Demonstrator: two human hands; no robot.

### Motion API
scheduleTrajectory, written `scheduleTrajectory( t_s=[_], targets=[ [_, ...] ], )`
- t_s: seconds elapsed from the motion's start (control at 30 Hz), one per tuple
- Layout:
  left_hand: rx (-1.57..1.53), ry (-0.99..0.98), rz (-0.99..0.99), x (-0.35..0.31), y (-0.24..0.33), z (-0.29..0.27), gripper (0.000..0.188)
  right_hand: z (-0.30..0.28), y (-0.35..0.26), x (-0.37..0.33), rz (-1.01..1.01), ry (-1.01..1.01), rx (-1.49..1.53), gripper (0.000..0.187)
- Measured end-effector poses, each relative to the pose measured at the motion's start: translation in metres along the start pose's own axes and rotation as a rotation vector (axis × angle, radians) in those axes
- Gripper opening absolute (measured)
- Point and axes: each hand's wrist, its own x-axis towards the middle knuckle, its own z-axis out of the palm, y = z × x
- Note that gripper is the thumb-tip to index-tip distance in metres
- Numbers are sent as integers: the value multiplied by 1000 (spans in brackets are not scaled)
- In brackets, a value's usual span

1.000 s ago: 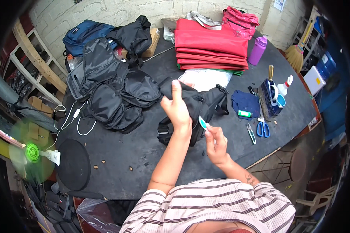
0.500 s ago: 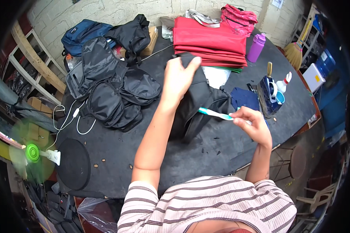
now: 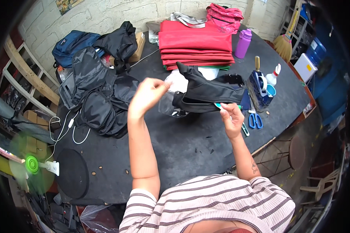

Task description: Folding red tote bags and inspecting a black bag for defects by trimming loose threads with scissors and cleaning surfaces with a brush.

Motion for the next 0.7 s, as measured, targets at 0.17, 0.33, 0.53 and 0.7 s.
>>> scheduleTrajectory(
  t_s=[0.17, 0.33, 0.53, 0.7],
  targets=[
    [-1145, -24, 398, 18, -8, 54, 27, 21, 5, -9, 7, -10, 86, 13],
    [-707, 692, 647, 23, 29, 55, 28, 21, 2, -11, -26, -9, 109, 14],
    [-106, -181, 531, 36, 59, -24, 13, 20, -8, -10, 24, 76, 115, 16],
    [466, 539, 600, 64, 72, -25, 40, 42, -13, -3, 256, -13, 575, 25]
  ],
)
